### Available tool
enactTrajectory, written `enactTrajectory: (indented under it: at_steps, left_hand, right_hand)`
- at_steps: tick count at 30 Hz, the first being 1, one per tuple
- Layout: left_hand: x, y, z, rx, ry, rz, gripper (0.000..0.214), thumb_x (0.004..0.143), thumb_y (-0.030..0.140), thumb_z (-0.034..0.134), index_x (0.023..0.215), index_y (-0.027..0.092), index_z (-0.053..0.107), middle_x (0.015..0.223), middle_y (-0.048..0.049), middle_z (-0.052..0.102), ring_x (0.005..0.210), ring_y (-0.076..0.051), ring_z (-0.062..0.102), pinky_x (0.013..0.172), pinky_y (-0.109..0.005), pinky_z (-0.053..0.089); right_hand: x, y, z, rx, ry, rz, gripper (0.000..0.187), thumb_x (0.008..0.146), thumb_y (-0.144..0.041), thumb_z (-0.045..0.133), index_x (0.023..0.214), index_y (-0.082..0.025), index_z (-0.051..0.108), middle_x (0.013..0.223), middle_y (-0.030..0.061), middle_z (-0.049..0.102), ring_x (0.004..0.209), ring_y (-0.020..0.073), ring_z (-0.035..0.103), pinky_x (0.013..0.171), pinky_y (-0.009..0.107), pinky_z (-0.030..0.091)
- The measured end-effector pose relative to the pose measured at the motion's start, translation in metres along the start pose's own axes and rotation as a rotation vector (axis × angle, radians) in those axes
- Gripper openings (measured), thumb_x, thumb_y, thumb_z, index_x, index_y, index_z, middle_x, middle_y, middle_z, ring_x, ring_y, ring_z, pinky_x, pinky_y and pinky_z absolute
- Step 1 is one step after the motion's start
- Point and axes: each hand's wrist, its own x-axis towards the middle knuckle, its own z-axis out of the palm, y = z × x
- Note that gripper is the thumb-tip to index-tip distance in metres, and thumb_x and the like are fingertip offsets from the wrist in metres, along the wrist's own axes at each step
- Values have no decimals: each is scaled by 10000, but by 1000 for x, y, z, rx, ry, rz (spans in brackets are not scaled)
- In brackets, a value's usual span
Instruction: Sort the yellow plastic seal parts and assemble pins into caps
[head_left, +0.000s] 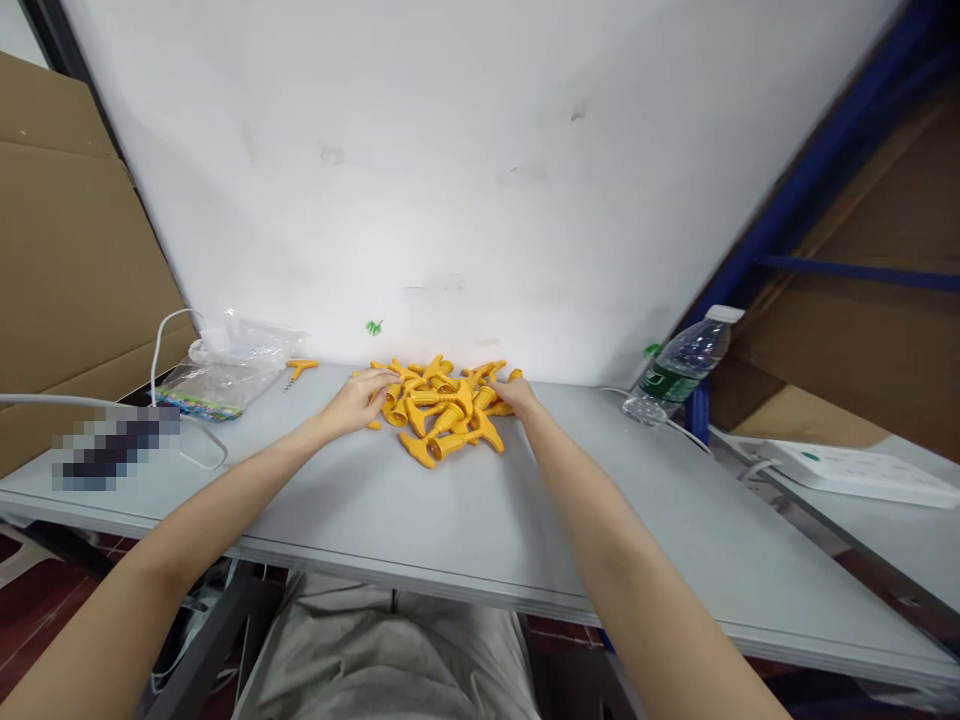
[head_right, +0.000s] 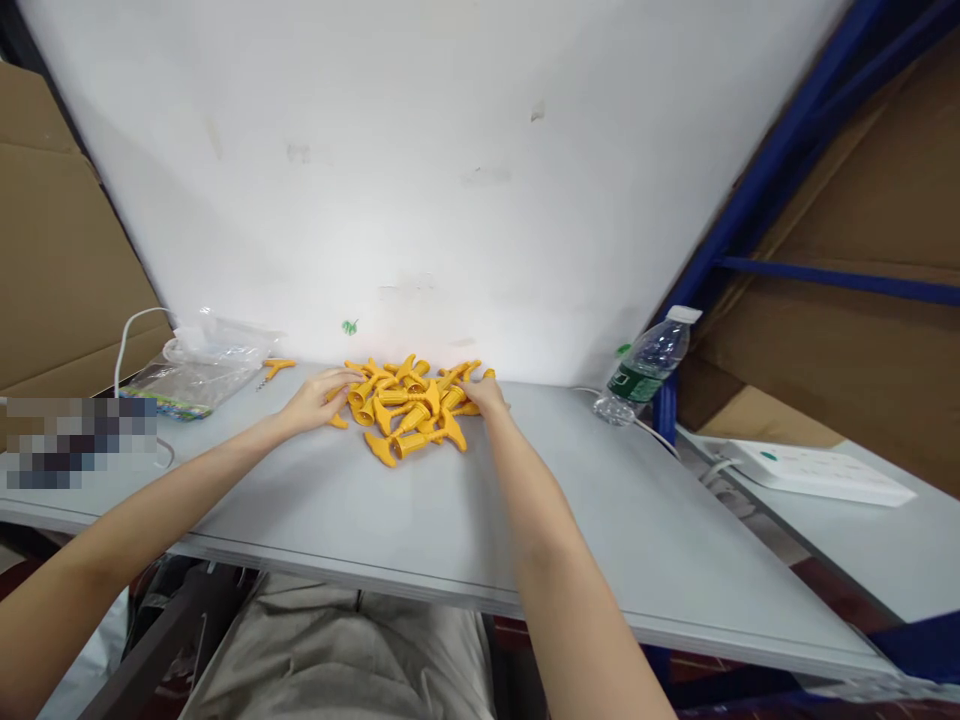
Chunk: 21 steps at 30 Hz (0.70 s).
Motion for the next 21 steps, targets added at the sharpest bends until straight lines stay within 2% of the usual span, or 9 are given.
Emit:
enactTrajectory:
  at_steps: [2, 4, 7, 9, 12, 14, 17, 18, 21]
  left_hand:
    - [1, 0, -1, -6, 4, 0, 339, 889, 135, 416, 1107, 190, 670, 1155, -75, 694, 1118, -175, 628, 1009, -369, 502]
    - [2, 0, -2, -10, 13, 2, 338, 888, 137, 420, 1109, 194, 668, 1157, -73, 693, 1113, -175, 628, 1008, -373, 502]
    - [1, 1, 0, -7, 28, -1, 332, 891, 140, 414, 1107, 196, 660, 1151, -75, 692, 1099, -174, 631, 1009, -379, 500]
    - [1, 2, 1, 11, 43, -9, 341, 892, 138, 406, 1130, 191, 644, 1165, -81, 682, 1115, -178, 621, 1026, -386, 486]
    - [5, 7, 1, 66, 80, -48, 398, 894, 146, 405, 1247, 197, 581, 1284, -98, 613, 1223, -198, 554, 1080, -411, 437]
    - [11, 11, -1, 109, 107, -85, 450, 902, 180, 428, 1343, 222, 507, 1392, -110, 524, 1310, -221, 481, 1102, -435, 408]
    - [25, 17, -7, 170, 149, -123, 547, 904, 263, 499, 1441, 270, 396, 1497, -121, 394, 1373, -274, 408, 1094, -474, 399]
    - [30, 20, -8, 188, 156, -128, 566, 905, 285, 514, 1454, 281, 379, 1506, -123, 375, 1371, -288, 408, 1084, -479, 405]
    - [38, 25, -12, 225, 130, -145, 477, 937, 278, 464, 1414, 289, 447, 1408, -117, 477, 1265, -273, 517, 1016, -427, 464]
  right_hand:
    - [-5, -6, -2, -55, -13, 88, 432, 700, -518, 695, 942, -174, 595, 980, 141, 696, 996, 300, 634, 882, 433, 460]
    - [-10, -14, -7, -84, -24, 154, 350, 742, -473, 652, 924, -182, 588, 1006, 125, 696, 1039, 309, 627, 945, 466, 410]
    - [-22, -27, -16, -83, 13, 152, 192, 801, -362, 575, 894, -194, 578, 950, 93, 706, 1019, 283, 640, 972, 459, 369]
    - [-31, -36, -25, -79, 98, 98, 181, 821, -327, 545, 937, -191, 573, 965, 98, 706, 1005, 278, 640, 959, 450, 362]
    - [-47, -52, -40, -82, 232, -69, 238, 852, -311, 499, 1035, -173, 564, 1000, 116, 705, 997, 290, 632, 942, 462, 343]
    - [-60, -64, -49, -64, 247, -238, 283, 871, -335, 479, 1080, -165, 563, 996, 120, 710, 1005, 304, 624, 940, 474, 328]
    - [-82, -84, -55, -44, 154, -572, 300, 885, -365, 482, 1104, -187, 583, 1025, 106, 714, 1026, 302, 619, 937, 466, 327]
    - [-90, -90, -55, -57, 107, -643, 287, 885, -368, 490, 1091, -197, 595, 1025, 97, 715, 1019, 297, 623, 937, 461, 330]
    - [-110, -106, -54, -76, -67, -735, 252, 887, -361, 513, 1071, -221, 613, 986, 59, 728, 944, 273, 648, 942, 450, 340]
